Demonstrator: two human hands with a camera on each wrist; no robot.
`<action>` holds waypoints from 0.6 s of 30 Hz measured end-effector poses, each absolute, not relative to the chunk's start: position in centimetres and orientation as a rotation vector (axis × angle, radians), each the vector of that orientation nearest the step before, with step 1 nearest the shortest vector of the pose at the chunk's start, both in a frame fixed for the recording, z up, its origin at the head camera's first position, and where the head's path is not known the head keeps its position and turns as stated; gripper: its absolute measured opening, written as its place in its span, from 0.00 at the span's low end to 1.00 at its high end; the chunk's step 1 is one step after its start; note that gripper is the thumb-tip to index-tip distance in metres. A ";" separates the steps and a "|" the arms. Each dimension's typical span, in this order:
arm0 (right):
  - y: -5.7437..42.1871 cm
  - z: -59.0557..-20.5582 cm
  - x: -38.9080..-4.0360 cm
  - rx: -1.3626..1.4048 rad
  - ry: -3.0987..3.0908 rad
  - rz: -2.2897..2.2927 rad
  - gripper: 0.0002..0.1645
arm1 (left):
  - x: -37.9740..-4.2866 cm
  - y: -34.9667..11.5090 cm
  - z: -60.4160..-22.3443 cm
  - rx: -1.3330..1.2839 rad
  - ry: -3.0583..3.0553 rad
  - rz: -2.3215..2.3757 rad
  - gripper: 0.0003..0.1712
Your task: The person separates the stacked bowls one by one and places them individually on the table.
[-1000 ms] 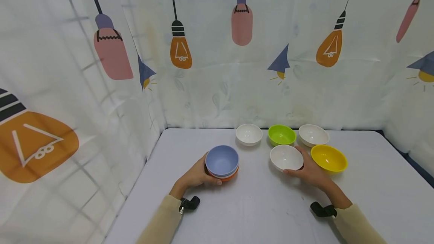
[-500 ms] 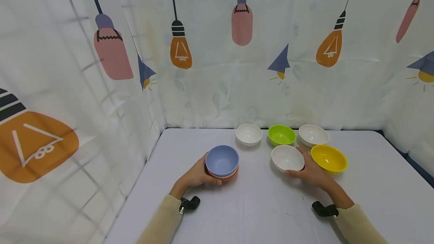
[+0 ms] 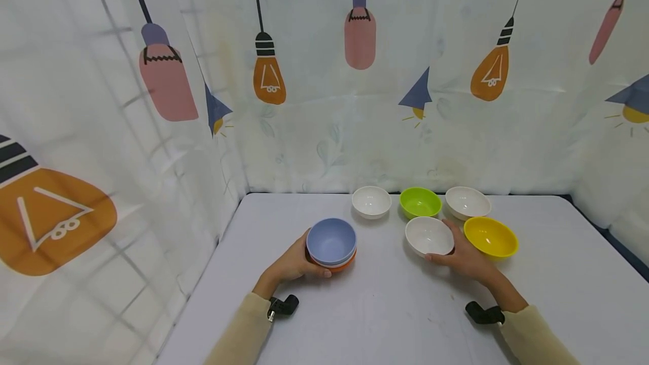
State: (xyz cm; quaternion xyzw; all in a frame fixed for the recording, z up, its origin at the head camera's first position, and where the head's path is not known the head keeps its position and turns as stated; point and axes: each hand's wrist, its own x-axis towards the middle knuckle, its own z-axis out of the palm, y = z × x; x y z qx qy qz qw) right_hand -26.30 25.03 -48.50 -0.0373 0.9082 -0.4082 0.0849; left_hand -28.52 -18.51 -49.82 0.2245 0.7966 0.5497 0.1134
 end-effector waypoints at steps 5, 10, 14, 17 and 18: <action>25.0 -48.5 -26.4 -0.116 2.710 -1.217 0.80 | -28.5 -18.5 -49.8 0.667 2.340 1.606 0.65; 25.0 -48.4 -26.5 -0.115 2.712 -1.206 0.81 | -28.5 -18.5 -49.7 0.665 2.332 1.607 0.65; 25.1 -48.4 -26.5 -0.121 2.723 -1.191 0.81 | -28.5 -18.5 -49.7 0.663 2.324 1.609 0.65; 25.1 -48.4 -26.4 -0.128 2.720 -1.202 0.80 | -28.5 -18.5 -49.7 0.654 2.330 1.604 0.65; 25.1 -48.3 -26.4 -0.129 2.718 -1.208 0.80 | -28.5 -18.5 -49.6 0.651 2.331 1.604 0.65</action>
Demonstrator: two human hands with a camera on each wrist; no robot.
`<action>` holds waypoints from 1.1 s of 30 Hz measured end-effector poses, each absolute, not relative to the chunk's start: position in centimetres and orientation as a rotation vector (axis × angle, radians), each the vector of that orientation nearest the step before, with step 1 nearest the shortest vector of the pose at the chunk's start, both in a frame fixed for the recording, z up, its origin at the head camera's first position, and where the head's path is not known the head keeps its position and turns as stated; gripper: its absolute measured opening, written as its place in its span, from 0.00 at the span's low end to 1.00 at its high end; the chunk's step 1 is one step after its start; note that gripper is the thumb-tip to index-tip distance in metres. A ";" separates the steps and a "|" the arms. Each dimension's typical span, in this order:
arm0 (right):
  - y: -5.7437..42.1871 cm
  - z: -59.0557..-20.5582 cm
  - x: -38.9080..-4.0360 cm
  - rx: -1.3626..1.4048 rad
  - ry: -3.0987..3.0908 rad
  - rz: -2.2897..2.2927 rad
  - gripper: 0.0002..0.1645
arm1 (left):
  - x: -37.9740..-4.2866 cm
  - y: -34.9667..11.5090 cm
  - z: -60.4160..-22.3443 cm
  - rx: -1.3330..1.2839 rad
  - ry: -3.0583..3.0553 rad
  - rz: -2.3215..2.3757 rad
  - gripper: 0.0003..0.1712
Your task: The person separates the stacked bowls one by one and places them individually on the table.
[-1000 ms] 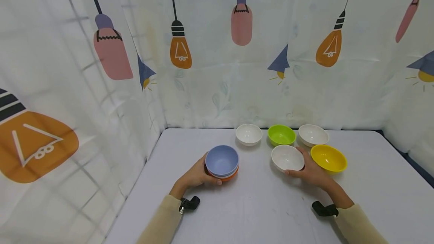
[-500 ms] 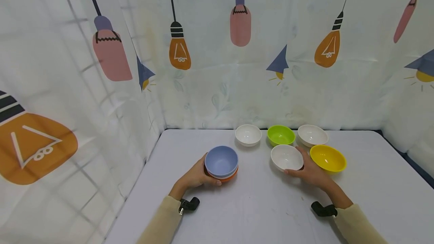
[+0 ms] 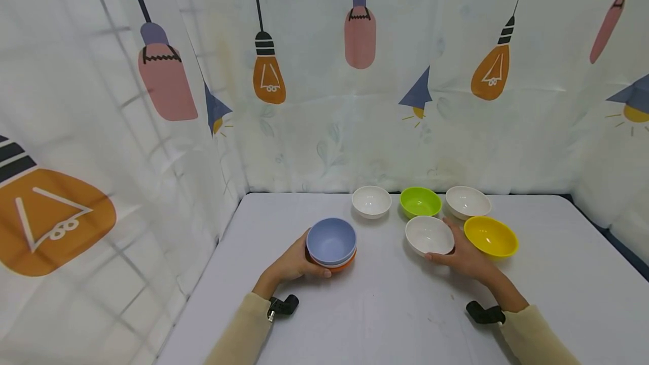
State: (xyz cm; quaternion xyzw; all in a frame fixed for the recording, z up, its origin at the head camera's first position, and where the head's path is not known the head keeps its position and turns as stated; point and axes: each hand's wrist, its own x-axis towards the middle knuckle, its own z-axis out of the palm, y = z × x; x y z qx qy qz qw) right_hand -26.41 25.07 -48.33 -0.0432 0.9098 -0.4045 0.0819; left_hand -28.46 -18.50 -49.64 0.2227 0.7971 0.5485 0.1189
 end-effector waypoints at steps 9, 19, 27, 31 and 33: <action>24.8 -47.3 -25.8 -0.180 2.760 -1.227 0.79 | -28.4 -18.5 -49.6 0.659 2.337 1.597 0.65; 23.8 -44.6 -24.7 -0.235 2.858 -1.157 0.79 | -28.6 -18.5 -49.7 0.665 2.338 1.596 0.66; 21.7 -43.3 -23.5 -0.309 2.849 -1.184 0.68 | -28.5 -18.6 -49.7 0.652 2.343 1.595 0.65; 20.3 -43.4 -23.1 -0.387 2.791 -1.208 0.65 | -28.5 -18.6 -49.8 0.664 2.339 1.598 0.65; 19.5 -43.5 -23.1 -0.446 2.761 -1.241 0.63 | -28.5 -18.5 -49.8 0.670 2.338 1.598 0.65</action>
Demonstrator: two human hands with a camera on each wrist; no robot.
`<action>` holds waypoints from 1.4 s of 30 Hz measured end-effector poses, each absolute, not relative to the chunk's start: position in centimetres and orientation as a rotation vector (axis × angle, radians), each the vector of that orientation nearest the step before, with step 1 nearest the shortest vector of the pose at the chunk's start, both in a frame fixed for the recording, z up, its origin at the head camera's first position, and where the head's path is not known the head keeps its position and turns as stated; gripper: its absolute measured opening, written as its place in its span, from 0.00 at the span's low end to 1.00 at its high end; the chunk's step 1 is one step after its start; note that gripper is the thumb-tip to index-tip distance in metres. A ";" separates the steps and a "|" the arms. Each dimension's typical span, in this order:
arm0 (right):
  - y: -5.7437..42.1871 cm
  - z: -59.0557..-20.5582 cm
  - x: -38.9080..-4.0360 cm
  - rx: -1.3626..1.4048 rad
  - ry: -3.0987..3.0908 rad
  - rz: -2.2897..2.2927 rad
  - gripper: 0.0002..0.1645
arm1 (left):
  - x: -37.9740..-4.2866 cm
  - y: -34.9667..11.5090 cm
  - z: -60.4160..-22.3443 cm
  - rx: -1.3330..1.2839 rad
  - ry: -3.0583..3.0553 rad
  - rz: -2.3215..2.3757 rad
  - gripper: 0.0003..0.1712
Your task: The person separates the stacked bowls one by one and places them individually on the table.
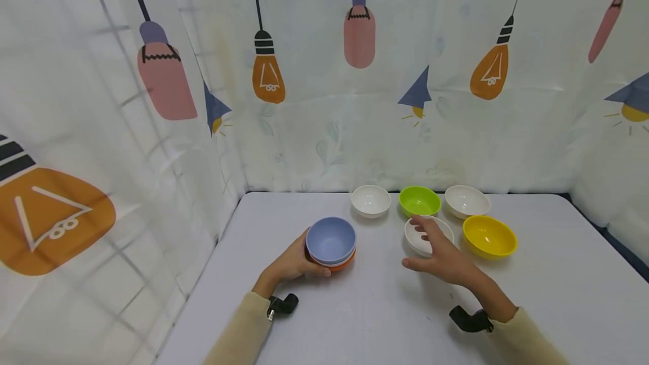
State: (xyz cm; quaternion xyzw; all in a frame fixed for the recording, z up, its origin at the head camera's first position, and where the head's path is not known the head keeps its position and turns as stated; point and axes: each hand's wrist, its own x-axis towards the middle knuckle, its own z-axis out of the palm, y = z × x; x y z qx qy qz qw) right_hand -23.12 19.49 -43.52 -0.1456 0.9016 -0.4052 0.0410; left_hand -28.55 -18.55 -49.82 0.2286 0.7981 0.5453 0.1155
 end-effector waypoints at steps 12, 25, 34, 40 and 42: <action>13.5 -43.2 -24.8 -0.699 2.579 -1.380 0.56 | -28.6 -18.6 -49.8 0.672 2.328 1.607 0.64; 9.2 -44.5 -26.8 -0.800 2.476 -1.367 0.57 | -28.6 -18.7 -49.8 0.669 2.232 1.656 0.65; 7.9 -45.3 -27.6 -0.825 2.454 -1.417 0.62 | -28.7 -18.6 -49.8 0.672 2.282 1.609 0.65; 7.3 -45.8 -28.0 -0.761 2.431 -1.410 0.67 | -28.7 -18.6 -49.8 0.676 2.323 1.586 0.67; 7.1 -46.0 -28.0 -0.754 2.422 -1.417 0.68 | -28.7 -18.6 -49.8 0.676 2.332 1.582 0.67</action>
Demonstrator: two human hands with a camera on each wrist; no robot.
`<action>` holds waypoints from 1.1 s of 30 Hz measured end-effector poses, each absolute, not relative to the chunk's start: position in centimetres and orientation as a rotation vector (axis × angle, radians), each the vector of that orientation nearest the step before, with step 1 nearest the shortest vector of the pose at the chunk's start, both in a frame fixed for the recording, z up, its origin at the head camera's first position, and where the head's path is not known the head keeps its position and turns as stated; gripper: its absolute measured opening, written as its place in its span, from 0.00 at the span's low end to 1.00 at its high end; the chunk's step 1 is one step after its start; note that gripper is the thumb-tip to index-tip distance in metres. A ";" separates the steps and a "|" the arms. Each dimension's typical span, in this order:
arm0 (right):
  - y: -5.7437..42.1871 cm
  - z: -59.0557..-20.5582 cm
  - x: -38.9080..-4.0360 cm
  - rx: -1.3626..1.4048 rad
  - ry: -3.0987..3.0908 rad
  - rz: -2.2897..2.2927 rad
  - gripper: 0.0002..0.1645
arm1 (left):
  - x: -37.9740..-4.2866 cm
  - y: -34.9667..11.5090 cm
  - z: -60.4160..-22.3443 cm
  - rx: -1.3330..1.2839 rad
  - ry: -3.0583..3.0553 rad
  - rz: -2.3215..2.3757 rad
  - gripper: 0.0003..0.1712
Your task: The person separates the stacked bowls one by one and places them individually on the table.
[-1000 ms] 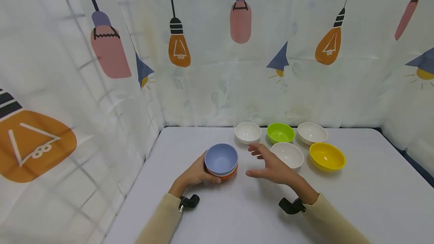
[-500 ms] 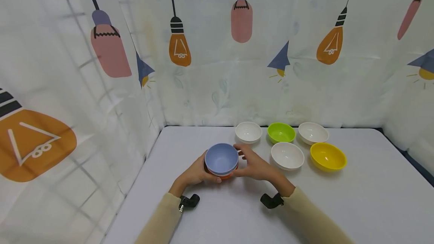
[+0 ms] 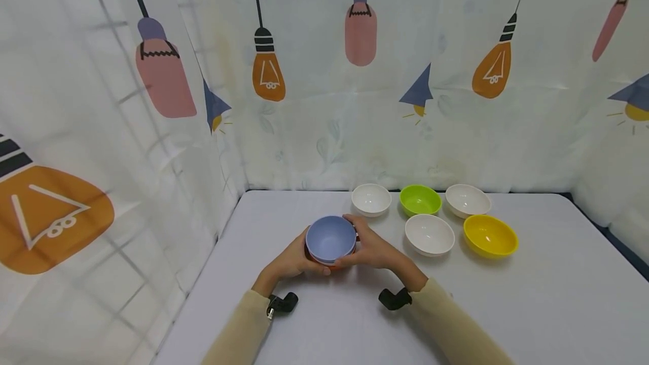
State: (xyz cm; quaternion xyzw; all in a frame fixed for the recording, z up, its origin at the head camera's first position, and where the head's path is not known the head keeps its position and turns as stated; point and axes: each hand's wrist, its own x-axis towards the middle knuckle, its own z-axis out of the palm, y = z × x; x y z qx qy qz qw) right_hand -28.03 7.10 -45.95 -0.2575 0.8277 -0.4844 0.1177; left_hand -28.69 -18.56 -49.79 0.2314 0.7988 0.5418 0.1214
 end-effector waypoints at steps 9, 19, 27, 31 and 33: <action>6.6 -46.6 -28.1 -0.748 2.431 -1.439 0.73 | -28.6 -18.6 -49.9 0.681 2.340 1.583 0.67; 6.5 -46.7 -28.0 -0.781 2.463 -1.502 0.67 | -28.8 -18.7 -50.0 0.719 2.335 1.587 0.66; 6.4 -46.6 -27.9 -0.794 2.531 -1.515 0.65 | -28.7 -18.7 -49.9 0.686 2.345 1.577 0.64; 6.3 -46.5 -27.8 -0.790 2.548 -1.530 0.65 | -28.6 -18.6 -49.8 0.694 2.339 1.575 0.65; 6.3 -46.4 -27.8 -0.790 2.567 -1.534 0.65 | -28.6 -18.6 -49.7 0.702 2.325 1.583 0.66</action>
